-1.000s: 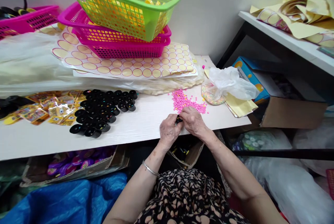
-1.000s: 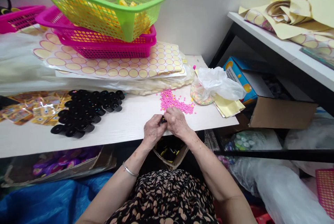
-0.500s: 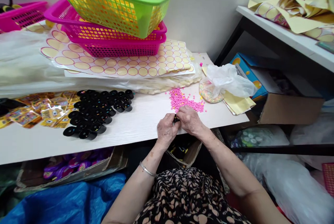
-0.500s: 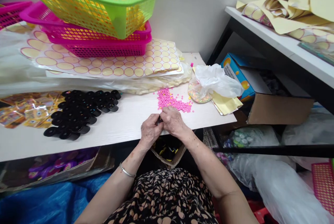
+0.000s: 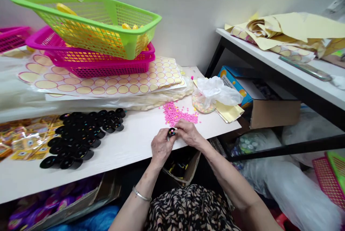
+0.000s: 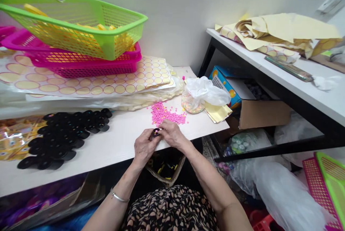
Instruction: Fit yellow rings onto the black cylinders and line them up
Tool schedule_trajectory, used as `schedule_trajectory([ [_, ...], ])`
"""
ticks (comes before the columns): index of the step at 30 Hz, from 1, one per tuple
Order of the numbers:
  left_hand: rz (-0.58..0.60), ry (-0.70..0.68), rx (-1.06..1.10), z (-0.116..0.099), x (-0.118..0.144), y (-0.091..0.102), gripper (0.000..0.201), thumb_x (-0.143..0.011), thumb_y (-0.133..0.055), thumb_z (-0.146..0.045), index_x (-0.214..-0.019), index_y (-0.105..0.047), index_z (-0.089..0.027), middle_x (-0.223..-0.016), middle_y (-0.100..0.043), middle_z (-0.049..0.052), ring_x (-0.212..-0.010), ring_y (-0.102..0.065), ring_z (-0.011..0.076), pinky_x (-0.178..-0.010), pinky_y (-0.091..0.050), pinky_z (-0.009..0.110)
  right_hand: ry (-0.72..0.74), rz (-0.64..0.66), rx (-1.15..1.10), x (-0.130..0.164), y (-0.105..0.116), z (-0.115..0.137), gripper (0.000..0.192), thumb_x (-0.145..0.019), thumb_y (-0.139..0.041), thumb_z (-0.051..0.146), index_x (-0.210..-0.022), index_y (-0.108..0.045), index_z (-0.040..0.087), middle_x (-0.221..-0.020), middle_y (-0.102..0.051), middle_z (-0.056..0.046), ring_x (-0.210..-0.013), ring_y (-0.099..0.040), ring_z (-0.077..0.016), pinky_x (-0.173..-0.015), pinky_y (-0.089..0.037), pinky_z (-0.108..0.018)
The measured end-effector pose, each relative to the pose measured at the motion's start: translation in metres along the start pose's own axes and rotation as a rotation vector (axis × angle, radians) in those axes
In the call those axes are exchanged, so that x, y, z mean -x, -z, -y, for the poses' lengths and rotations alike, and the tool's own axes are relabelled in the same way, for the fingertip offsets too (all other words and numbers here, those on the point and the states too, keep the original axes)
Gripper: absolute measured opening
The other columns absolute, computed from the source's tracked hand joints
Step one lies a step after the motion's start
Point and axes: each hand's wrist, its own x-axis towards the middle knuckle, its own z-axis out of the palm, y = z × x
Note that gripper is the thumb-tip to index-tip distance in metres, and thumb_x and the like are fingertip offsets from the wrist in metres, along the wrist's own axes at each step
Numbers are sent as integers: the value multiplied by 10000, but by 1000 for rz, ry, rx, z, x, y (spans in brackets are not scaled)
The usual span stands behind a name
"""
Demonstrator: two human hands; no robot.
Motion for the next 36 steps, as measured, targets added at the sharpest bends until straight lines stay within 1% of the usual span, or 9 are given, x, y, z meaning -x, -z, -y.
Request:
schedule_trajectory([
  [2,-17,12,16,0,0,0,221,-755,-586,-361,-924,-600,-219,-815,-594,-1,-676,-530,115,-612,-393,216,-28,-112,-61,-1,12,-9,55,-781,-555,172,-783,-610,178,-725,-538,-9,-694,-520,-132,-644,-414,-255],
  [5,-36,21,29,0,1,-1,224,-760,-585,-359,-931,-598,-216,-823,-595,1,-686,-537,117,-624,-402,219,-92,-322,-51,-5,36,-27,47,-760,-569,204,-756,-609,181,-717,-546,-10,-688,-520,-142,-659,-416,-277],
  [8,-53,18,38,1,0,-1,219,-767,-577,-354,-936,-595,-215,-810,-590,-2,-692,-545,119,-627,-408,220,-163,-428,52,-4,57,-49,81,-755,-545,198,-699,-602,185,-684,-542,-7,-673,-518,-149,-660,-411,-287],
  [12,-59,11,27,2,-1,-1,215,-765,-575,-353,-923,-593,-209,-784,-585,-5,-667,-543,118,-612,-407,221,-284,-434,244,7,64,-75,107,-727,-518,175,-666,-605,189,-693,-553,-18,-686,-524,-163,-656,-407,-292],
  [16,-63,20,35,2,-2,-1,224,-752,-584,-352,-923,-596,-208,-766,-581,-15,-615,-523,107,-602,-407,224,-365,-474,308,22,62,-89,139,-710,-473,160,-656,-599,182,-698,-558,-29,-682,-521,-171,-640,-404,-294],
  [22,-69,18,33,3,-2,-4,246,-729,-599,-323,-948,-598,-209,-774,-582,-17,-627,-529,110,-609,-410,225,-371,-399,279,34,63,-93,142,-721,-472,175,-654,-596,186,-721,-570,-19,-690,-533,-158,-644,-410,-273],
  [28,-67,40,27,2,-2,-4,261,-719,-605,-324,-951,-596,-205,-774,-579,-18,-645,-534,110,-631,-415,225,-356,-329,286,36,54,-88,104,-744,-514,217,-697,-602,189,-758,-558,-21,-729,-528,-161,-662,-403,-271],
  [32,-42,73,-6,2,-2,-1,277,-714,-604,-341,-958,-590,-211,-773,-571,-27,-644,-532,110,-629,-415,229,-367,-430,317,28,57,-81,96,-762,-498,207,-749,-592,189,-782,-539,-25,-700,-511,-154,-644,-403,-266],
  [36,-25,79,-24,6,-4,0,285,-724,-583,-348,-978,-581,-218,-747,-556,-34,-612,-520,110,-615,-424,234,-297,-559,357,11,71,-79,103,-777,-478,191,-731,-569,191,-775,-528,-37,-753,-512,-178,-676,-410,-285],
])
